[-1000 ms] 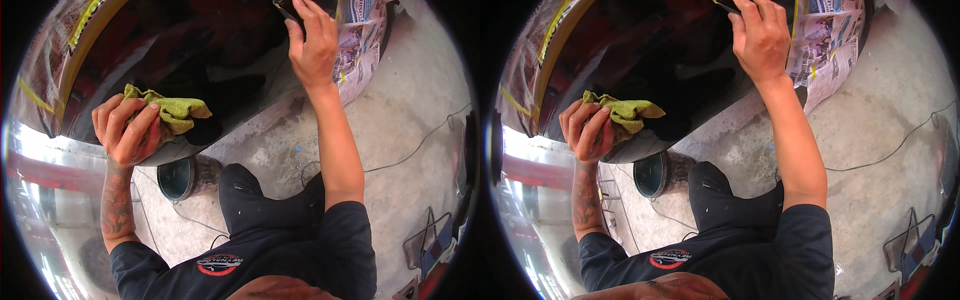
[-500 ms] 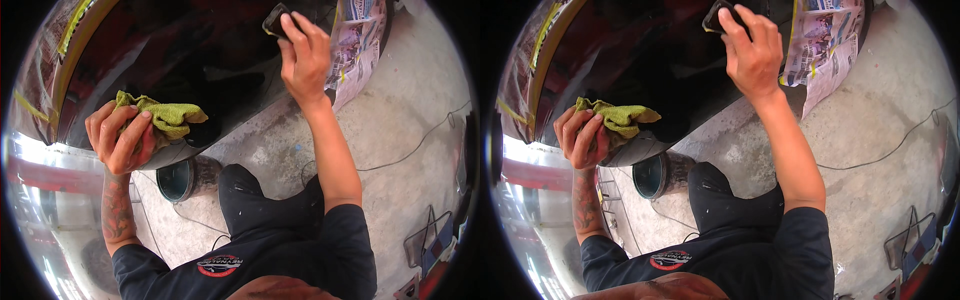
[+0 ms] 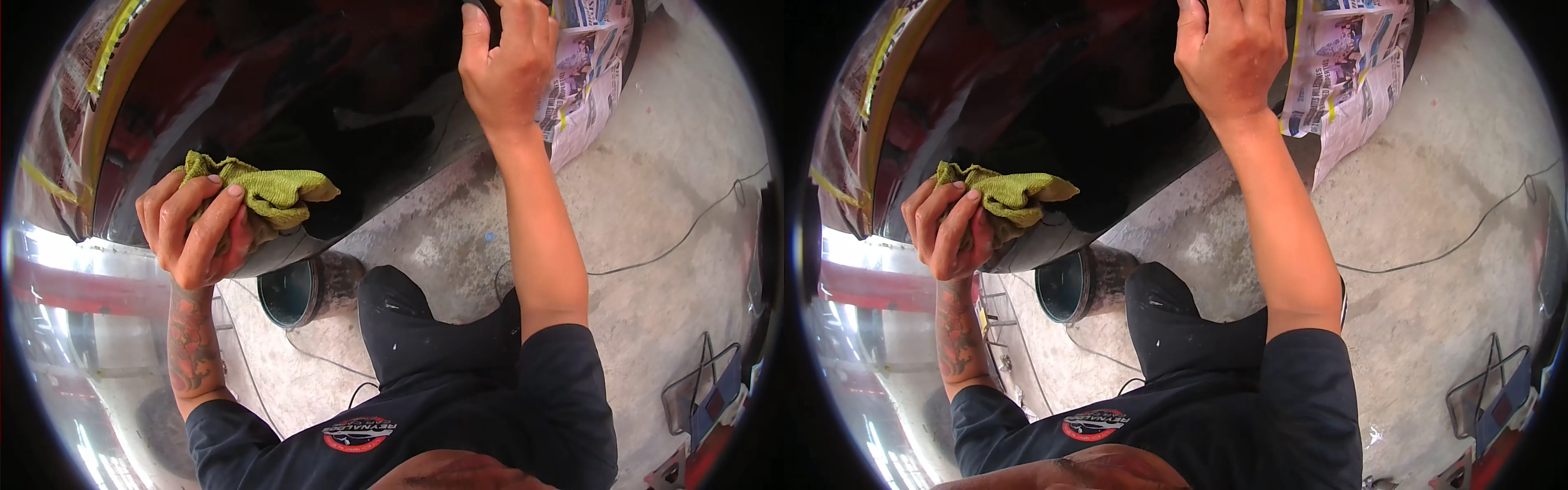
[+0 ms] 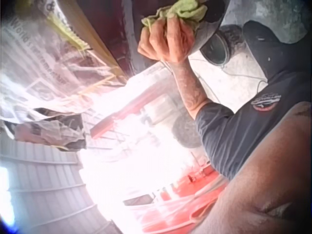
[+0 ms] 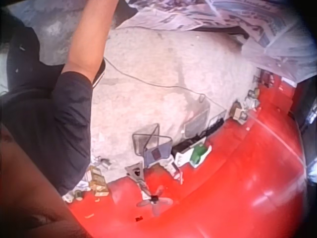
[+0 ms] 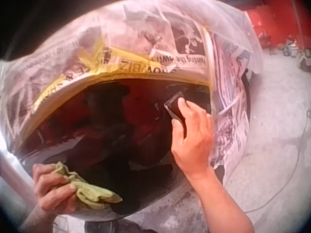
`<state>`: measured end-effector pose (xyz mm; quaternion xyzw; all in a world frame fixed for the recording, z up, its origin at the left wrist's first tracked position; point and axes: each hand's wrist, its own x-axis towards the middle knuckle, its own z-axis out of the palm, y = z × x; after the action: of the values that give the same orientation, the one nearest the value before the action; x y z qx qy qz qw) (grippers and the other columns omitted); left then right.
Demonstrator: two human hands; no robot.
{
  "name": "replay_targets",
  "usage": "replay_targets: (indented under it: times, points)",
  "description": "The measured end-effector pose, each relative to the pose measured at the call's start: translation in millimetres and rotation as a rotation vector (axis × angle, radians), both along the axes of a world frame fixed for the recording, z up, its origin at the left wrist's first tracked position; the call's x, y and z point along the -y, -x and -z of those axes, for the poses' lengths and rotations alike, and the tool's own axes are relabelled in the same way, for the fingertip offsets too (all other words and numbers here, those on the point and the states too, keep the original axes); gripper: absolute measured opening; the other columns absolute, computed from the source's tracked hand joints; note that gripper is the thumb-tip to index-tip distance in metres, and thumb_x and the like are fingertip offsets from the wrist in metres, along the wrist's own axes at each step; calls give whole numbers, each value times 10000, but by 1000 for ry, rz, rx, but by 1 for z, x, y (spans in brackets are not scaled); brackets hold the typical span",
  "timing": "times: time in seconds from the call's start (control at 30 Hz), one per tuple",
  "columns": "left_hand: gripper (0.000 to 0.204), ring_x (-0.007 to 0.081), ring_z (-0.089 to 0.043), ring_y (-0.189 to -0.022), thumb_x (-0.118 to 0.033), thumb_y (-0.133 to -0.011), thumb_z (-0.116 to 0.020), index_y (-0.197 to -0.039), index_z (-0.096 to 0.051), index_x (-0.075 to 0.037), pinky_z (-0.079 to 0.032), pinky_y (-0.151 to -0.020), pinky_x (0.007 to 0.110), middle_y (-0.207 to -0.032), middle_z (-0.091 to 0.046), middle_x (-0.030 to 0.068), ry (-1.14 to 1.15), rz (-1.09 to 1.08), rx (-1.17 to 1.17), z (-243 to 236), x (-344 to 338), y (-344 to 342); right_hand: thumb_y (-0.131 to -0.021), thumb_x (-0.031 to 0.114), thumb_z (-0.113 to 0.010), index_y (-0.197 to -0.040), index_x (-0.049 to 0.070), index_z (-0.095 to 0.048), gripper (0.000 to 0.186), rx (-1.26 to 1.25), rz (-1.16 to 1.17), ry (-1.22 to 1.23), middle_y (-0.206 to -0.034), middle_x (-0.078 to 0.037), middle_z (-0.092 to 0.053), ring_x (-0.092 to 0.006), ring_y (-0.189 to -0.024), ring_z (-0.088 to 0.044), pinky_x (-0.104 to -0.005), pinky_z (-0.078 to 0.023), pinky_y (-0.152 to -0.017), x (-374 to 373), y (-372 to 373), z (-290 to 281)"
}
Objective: The person dips a sanding block and a cloth into a bucket of water and then sands a black car panel, repeatedly applying water and wiping the surface with the cloth to refine the finish.
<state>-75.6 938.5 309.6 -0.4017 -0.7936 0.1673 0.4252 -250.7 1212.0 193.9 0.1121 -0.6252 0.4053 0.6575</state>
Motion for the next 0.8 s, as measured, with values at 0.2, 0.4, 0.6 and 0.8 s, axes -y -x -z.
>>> replay_targets:
  times: [0.2,0.4,0.6,0.8]
  points:
    - [289,295,-666,-904,-66,-721,-792,-1001,-759,-133,-486,-788,392,-973,-684,63,1,-3,-1,-1,0,-1,-839,20,-688,-1246,10,-639,410,35,-64,-12,-1129,-201,-650,-385,-1020,-607,-443,-488,-890,15,-19,29]
    - [282,296,-665,-903,-64,-726,-789,-998,-761,-132,-488,-785,390,-973,-684,66,-11,9,0,0,1,0,-837,31,-691,-1246,-7,-623,416,25,8,33,-1103,-198,-637,-383,-1006,-604,-440,-489,-889,9,-7,5]
    - [283,295,-664,-904,-61,-727,-790,-1000,-761,-128,-493,-788,395,-973,-685,68,-11,8,2,1,0,-1,-834,19,-690,-1246,-4,-621,419,28,-27,-20,-1095,-197,-637,-381,-995,-605,-436,-490,-883,8,-11,16]
    - [288,294,-665,-909,-61,-725,-791,-1003,-763,-129,-495,-792,395,-973,-686,65,-14,5,7,0,0,-2,-822,16,-733,-1263,47,-643,452,-23,-73,-113,-1192,-146,-658,-345,-1059,-612,-405,-484,-925,1,-9,34]
